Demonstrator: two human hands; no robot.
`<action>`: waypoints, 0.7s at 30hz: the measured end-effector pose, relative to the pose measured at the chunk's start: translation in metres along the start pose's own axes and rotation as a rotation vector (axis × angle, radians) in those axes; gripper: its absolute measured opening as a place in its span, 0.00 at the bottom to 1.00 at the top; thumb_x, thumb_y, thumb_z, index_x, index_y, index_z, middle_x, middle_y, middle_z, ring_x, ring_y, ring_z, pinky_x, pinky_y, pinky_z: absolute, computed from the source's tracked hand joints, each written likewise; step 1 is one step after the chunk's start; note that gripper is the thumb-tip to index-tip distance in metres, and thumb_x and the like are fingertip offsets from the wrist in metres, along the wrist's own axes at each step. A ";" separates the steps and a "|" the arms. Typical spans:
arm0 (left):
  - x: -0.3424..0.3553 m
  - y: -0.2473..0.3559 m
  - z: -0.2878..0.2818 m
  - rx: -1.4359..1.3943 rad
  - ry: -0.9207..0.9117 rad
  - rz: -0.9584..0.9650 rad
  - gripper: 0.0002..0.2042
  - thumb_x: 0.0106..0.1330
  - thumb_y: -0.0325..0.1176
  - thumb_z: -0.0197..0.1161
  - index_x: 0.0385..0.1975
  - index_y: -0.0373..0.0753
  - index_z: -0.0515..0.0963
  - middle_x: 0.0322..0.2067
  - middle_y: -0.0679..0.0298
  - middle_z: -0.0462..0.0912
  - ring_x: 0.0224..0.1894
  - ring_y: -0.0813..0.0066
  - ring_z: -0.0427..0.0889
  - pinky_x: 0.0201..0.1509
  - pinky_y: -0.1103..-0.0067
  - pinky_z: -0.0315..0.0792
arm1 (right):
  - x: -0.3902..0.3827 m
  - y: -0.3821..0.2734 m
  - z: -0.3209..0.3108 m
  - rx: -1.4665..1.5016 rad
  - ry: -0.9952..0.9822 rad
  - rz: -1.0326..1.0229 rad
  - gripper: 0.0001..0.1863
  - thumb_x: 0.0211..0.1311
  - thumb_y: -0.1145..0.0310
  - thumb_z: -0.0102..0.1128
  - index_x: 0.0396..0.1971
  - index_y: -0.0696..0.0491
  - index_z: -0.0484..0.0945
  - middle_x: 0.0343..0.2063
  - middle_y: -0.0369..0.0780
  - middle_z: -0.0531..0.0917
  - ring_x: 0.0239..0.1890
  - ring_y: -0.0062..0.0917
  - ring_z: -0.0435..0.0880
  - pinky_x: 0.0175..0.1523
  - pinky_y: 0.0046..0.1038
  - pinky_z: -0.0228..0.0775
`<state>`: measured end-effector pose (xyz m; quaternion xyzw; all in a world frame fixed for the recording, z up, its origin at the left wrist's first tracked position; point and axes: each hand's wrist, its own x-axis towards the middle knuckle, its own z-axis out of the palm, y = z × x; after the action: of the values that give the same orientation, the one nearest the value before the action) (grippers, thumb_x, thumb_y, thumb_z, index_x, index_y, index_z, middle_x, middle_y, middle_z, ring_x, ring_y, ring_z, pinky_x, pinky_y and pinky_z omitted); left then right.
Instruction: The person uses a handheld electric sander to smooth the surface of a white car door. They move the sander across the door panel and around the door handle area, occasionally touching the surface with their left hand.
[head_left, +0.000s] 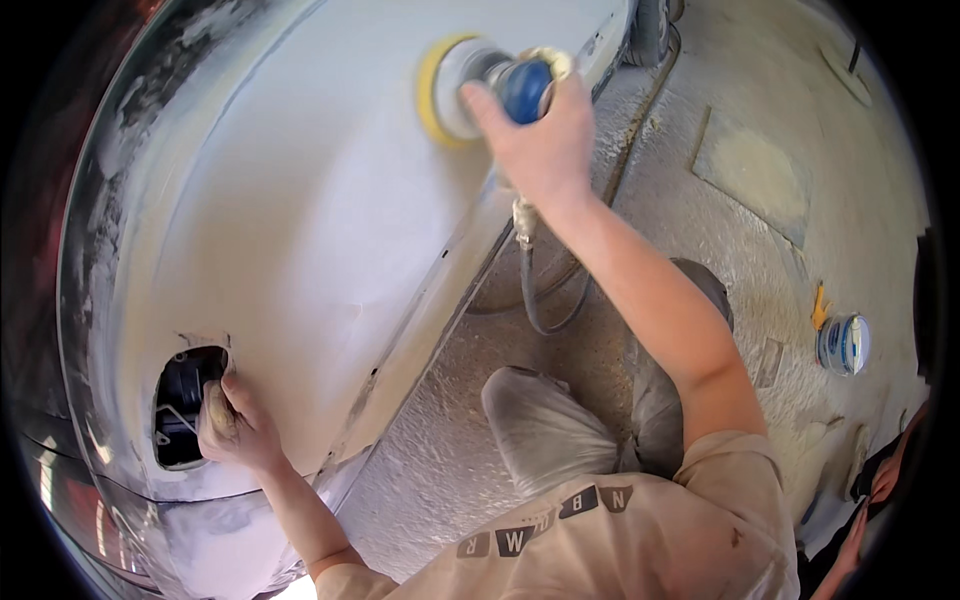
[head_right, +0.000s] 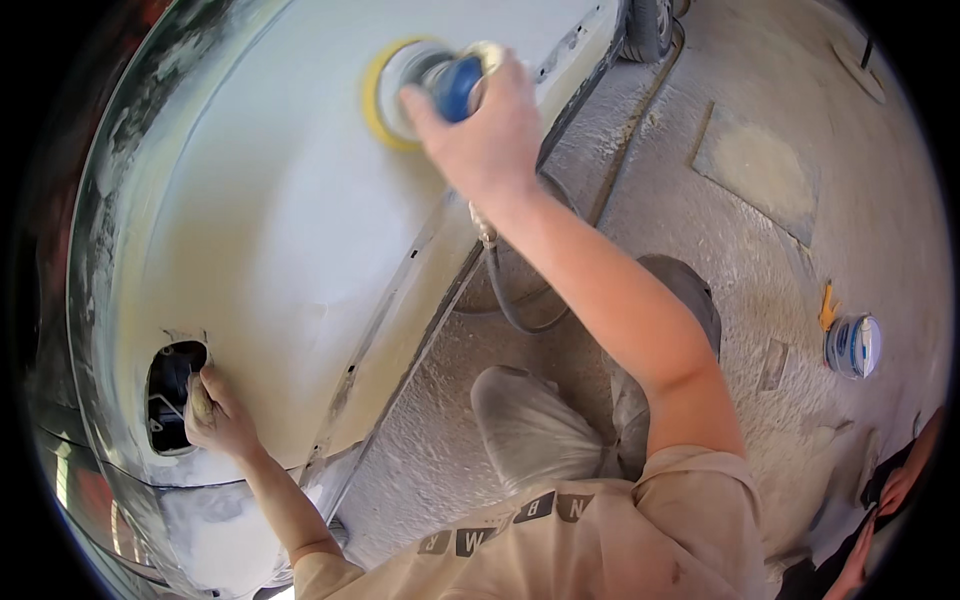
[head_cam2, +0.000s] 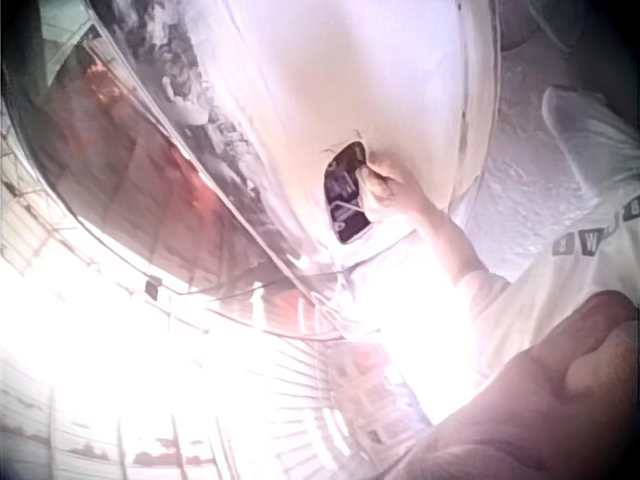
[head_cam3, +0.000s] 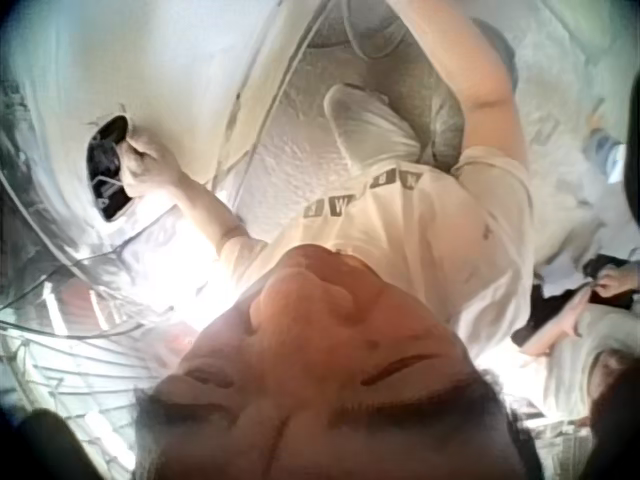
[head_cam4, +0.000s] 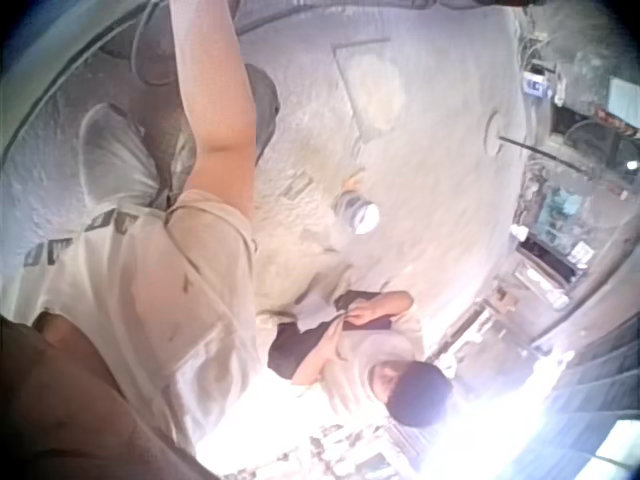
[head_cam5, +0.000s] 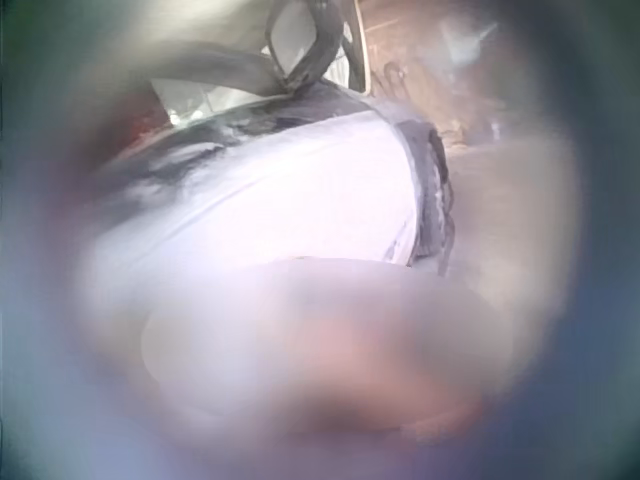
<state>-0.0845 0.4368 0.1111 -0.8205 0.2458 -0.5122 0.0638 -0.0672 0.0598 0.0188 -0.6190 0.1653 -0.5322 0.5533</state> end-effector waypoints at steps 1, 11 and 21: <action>-0.001 0.001 0.002 0.007 -0.003 -0.012 0.17 0.74 0.37 0.55 0.22 0.37 0.76 0.17 0.60 0.74 0.17 0.58 0.73 0.20 0.70 0.65 | -0.003 -0.002 0.000 -0.074 -0.024 -0.062 0.33 0.51 0.48 0.74 0.45 0.59 0.73 0.36 0.45 0.77 0.32 0.36 0.80 0.38 0.35 0.75; 0.004 0.006 -0.003 0.013 0.007 0.029 0.18 0.72 0.37 0.56 0.17 0.39 0.72 0.15 0.60 0.72 0.16 0.57 0.73 0.18 0.68 0.63 | -0.082 -0.036 0.014 -0.209 -0.240 -0.694 0.29 0.48 0.55 0.78 0.48 0.49 0.74 0.40 0.43 0.76 0.39 0.29 0.82 0.31 0.29 0.79; 0.002 0.005 -0.001 -0.006 0.025 -0.033 0.17 0.71 0.36 0.56 0.18 0.39 0.74 0.16 0.61 0.74 0.17 0.57 0.74 0.20 0.68 0.64 | -0.107 -0.052 0.025 -0.212 -0.289 -0.770 0.30 0.47 0.53 0.78 0.46 0.52 0.75 0.40 0.45 0.76 0.33 0.35 0.85 0.33 0.31 0.83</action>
<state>-0.0864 0.4315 0.1117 -0.8181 0.2346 -0.5226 0.0501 -0.1067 0.1744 0.0170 -0.7573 -0.1032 -0.5878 0.2650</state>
